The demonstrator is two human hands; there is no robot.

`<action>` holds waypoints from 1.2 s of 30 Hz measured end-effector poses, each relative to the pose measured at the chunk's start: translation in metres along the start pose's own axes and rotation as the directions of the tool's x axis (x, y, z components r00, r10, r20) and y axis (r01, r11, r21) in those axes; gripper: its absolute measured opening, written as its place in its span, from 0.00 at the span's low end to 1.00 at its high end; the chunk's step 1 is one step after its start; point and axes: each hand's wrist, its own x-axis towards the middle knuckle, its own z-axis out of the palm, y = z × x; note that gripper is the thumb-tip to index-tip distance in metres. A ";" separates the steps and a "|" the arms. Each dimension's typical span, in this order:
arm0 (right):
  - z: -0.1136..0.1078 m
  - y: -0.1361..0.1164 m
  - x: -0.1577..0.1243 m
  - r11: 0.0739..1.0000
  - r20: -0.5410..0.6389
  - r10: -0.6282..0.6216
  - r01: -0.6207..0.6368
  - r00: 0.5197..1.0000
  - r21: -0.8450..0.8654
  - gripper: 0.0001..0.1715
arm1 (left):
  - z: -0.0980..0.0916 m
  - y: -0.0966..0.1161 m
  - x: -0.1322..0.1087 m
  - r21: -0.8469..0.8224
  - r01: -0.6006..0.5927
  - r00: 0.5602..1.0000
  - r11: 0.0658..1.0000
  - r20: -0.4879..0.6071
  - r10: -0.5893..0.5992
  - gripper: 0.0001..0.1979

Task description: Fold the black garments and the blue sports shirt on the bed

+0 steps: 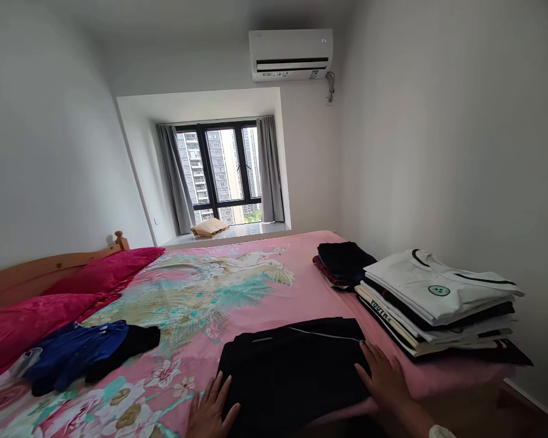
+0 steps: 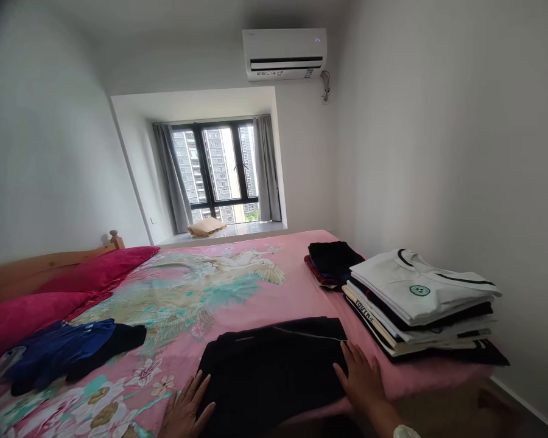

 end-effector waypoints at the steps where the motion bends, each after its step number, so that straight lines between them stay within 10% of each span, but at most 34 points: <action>1: -0.007 -0.005 0.001 0.999 0.033 0.029 -0.028 0.999 -0.017 0.37 | 0.002 -0.001 0.000 -0.006 -0.005 1.000 1.000 -0.007 0.005 0.33; 4: -0.034 -0.040 0.004 0.996 0.072 0.067 -0.062 0.995 -0.068 0.37 | 0.008 -0.004 0.002 -0.021 -0.015 1.000 1.000 -0.027 0.014 0.33; 7: -0.054 -0.098 -0.001 0.985 0.054 -0.168 0.165 0.984 0.051 0.37 | 0.010 -0.004 0.003 -0.018 -0.014 0.999 1.000 -0.033 0.013 0.32; 13: -0.043 -0.189 -0.024 0.801 0.146 -0.571 0.509 0.808 0.316 0.37 | 0.001 0.000 0.000 -0.007 -0.001 1.000 1.000 0.005 0.001 0.32; 16: -0.029 -0.174 -0.016 0.795 0.212 -0.593 0.525 0.777 0.303 0.38 | -0.001 0.000 -0.001 -0.014 0.004 1.000 1.000 0.016 -0.004 0.32; 25: -0.014 -0.025 0.037 0.995 0.221 -0.085 0.093 0.971 -0.027 0.42 | 0.003 -0.001 -0.001 -0.044 -0.003 1.000 0.999 0.006 0.003 0.33; 36: 0.002 -0.017 0.035 0.997 0.132 -0.051 0.043 0.990 0.060 0.42 | -0.031 0.027 0.013 -0.023 0.114 0.987 0.993 0.115 -0.110 0.34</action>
